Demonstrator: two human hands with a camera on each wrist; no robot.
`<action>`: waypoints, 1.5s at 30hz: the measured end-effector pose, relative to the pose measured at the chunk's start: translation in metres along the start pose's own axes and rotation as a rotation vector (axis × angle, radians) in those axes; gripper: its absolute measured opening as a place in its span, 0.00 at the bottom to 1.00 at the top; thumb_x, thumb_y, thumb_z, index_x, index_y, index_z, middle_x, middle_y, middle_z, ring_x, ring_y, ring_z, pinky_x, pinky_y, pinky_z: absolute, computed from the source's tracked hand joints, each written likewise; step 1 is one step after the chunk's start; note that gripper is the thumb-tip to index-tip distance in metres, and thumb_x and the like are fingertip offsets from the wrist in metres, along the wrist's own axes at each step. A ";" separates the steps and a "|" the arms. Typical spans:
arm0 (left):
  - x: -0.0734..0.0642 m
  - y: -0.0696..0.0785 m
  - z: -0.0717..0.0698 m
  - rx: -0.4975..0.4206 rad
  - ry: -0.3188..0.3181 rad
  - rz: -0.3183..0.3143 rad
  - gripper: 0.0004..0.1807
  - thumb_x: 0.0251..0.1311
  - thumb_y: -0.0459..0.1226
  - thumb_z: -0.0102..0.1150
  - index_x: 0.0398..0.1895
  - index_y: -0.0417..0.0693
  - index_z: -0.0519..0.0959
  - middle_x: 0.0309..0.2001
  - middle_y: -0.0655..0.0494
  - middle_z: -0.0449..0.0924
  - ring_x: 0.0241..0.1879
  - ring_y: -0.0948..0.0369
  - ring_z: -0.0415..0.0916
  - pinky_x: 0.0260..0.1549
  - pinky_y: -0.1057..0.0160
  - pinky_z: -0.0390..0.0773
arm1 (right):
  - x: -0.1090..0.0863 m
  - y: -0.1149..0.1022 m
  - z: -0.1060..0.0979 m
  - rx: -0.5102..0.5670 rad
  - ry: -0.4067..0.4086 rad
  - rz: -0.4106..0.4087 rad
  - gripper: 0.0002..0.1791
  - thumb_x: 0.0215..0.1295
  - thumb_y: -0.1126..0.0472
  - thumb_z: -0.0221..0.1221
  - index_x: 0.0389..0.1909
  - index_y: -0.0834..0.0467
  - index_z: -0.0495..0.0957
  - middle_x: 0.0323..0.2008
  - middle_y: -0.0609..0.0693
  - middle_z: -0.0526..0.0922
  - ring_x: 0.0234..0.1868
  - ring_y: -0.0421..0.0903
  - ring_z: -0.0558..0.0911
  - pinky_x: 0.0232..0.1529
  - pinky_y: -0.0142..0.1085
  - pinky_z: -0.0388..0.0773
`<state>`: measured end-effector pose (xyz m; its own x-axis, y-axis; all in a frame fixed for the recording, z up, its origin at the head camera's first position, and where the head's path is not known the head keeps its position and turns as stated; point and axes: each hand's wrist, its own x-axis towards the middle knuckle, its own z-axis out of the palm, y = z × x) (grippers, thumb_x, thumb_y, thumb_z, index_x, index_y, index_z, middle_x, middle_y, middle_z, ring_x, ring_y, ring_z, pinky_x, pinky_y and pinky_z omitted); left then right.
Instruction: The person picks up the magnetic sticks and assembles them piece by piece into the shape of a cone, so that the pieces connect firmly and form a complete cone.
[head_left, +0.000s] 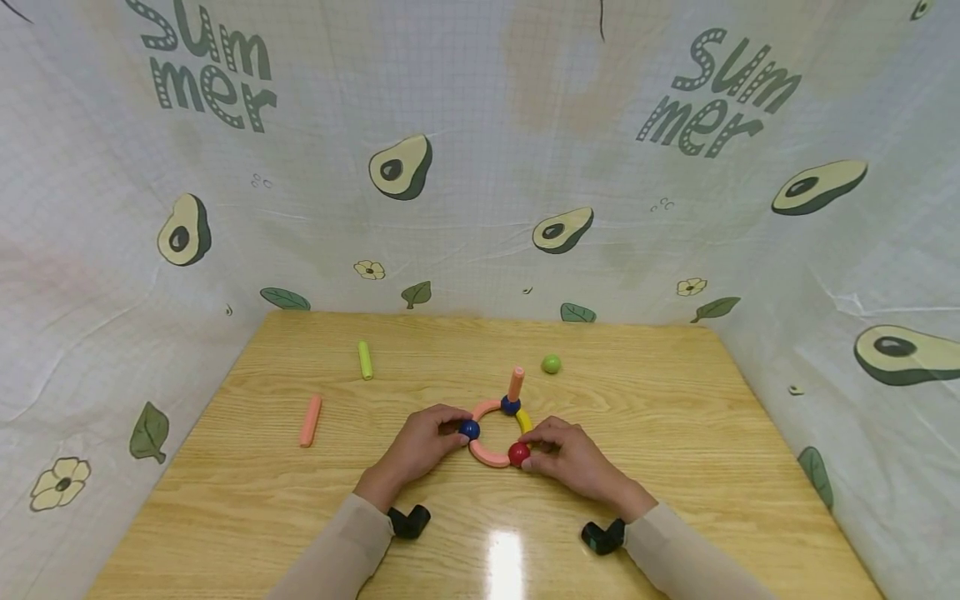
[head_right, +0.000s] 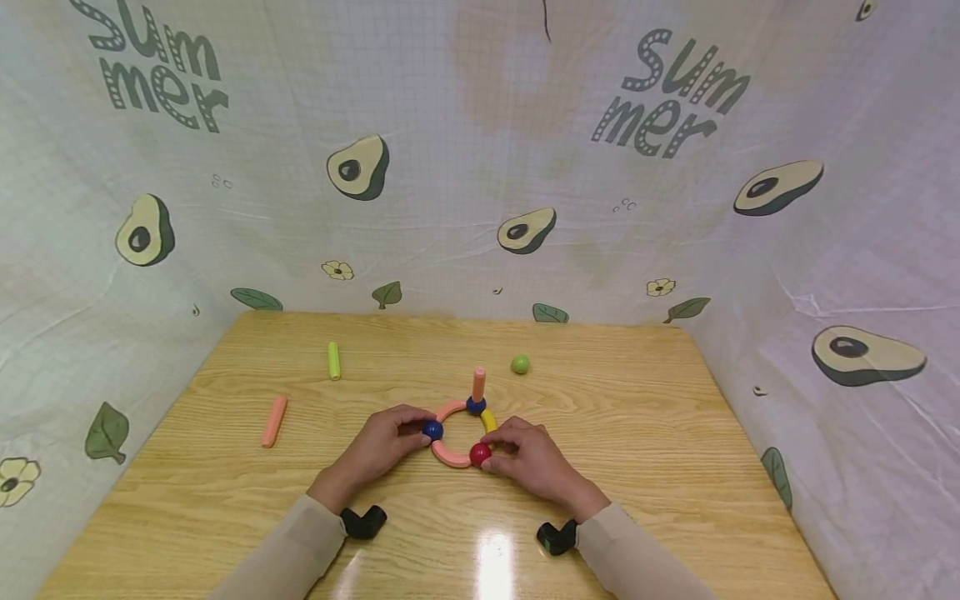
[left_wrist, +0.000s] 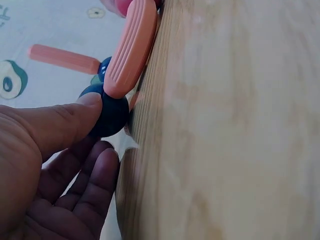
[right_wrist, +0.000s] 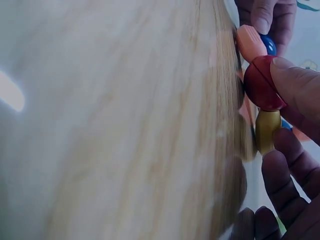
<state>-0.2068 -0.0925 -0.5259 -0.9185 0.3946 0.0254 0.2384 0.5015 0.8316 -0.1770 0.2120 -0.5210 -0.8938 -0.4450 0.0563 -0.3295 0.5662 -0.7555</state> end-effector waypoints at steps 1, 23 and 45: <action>0.000 0.000 0.000 0.004 -0.001 -0.002 0.19 0.71 0.39 0.68 0.63 0.53 0.85 0.61 0.54 0.84 0.59 0.57 0.81 0.59 0.48 0.81 | 0.000 0.000 0.000 -0.002 0.000 -0.002 0.16 0.69 0.49 0.71 0.54 0.46 0.88 0.46 0.40 0.82 0.44 0.41 0.78 0.45 0.32 0.76; -0.014 -0.008 -0.031 -0.039 0.220 -0.050 0.16 0.68 0.36 0.71 0.58 0.51 0.86 0.50 0.53 0.86 0.47 0.60 0.82 0.51 0.57 0.84 | 0.001 0.002 0.003 0.007 -0.003 0.001 0.16 0.68 0.48 0.71 0.54 0.46 0.88 0.45 0.40 0.82 0.43 0.41 0.77 0.44 0.32 0.75; -0.089 -0.067 -0.160 0.144 0.424 -0.309 0.30 0.74 0.50 0.63 0.70 0.42 0.75 0.62 0.37 0.80 0.58 0.44 0.79 0.48 0.68 0.77 | 0.001 0.002 0.003 0.000 -0.005 0.018 0.17 0.68 0.48 0.71 0.55 0.46 0.88 0.45 0.41 0.82 0.43 0.41 0.76 0.44 0.32 0.75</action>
<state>-0.1913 -0.2841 -0.4948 -0.9922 -0.1182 0.0387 -0.0490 0.6572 0.7521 -0.1772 0.2107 -0.5244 -0.8979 -0.4383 0.0399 -0.3139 0.5741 -0.7563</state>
